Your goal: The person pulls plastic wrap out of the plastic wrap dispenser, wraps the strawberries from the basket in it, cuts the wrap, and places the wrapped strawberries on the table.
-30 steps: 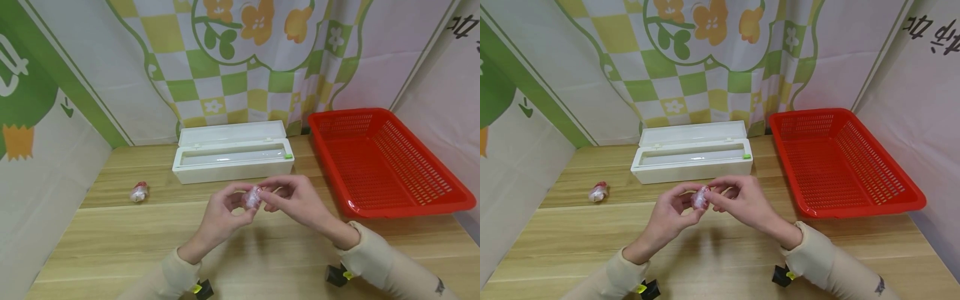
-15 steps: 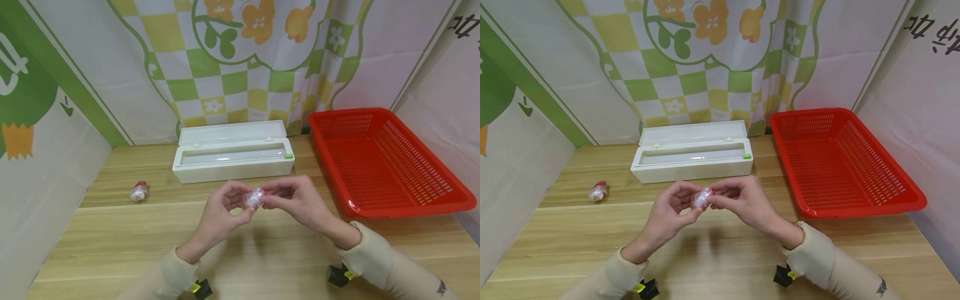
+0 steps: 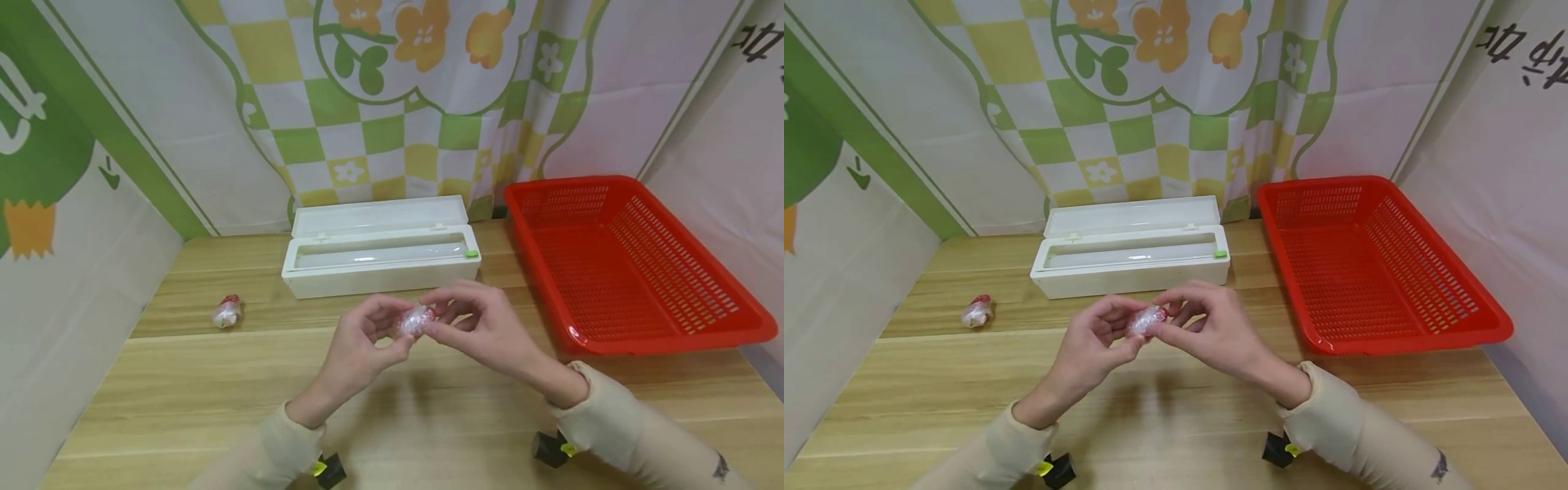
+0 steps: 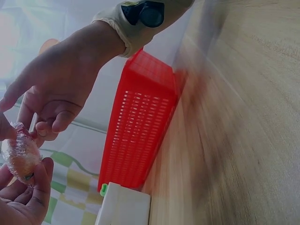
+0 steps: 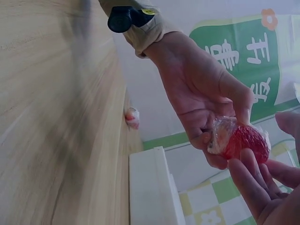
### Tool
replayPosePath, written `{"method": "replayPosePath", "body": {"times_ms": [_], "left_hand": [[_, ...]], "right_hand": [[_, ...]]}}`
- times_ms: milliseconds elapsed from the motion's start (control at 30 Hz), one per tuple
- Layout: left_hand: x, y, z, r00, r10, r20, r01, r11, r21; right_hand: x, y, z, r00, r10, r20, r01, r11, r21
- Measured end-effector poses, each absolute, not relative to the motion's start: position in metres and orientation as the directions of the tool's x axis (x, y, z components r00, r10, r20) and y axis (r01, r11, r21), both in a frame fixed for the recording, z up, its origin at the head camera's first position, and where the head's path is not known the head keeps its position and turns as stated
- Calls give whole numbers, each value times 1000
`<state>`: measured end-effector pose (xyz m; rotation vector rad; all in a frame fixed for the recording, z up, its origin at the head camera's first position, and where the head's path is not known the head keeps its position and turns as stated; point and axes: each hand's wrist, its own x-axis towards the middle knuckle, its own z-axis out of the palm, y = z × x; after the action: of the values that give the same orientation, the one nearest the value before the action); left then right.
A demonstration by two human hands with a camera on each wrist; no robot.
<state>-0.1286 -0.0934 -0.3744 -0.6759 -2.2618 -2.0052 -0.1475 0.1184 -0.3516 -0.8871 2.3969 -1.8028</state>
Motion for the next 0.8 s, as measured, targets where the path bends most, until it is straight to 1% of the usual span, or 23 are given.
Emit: {"method": "replayPosePath", "body": {"times_ms": [167,300,533,667,800], "left_hand": [[-128,-93,-375,-896,305,324,364,83,928],[-127,-92,-376,-891,319,324,366,82,927],[-126,-91,-374,-888,357,290,339,81,937],[-127,-92,-372,-884,400,244,284,44,958],[-129,-94,-372,-876,435,208,235,8,972]], "right_hand": [[-145,114,-353,-848,-396,353,-462,225,-858],[-144,113,-354,-832,-404,381,-486,199,-851],[-148,117,-363,-742,-431,513,-607,110,-787],[-151,118,-365,-689,-444,573,-666,73,-743],[-153,117,-366,-641,-469,608,-710,61,-702]]}}
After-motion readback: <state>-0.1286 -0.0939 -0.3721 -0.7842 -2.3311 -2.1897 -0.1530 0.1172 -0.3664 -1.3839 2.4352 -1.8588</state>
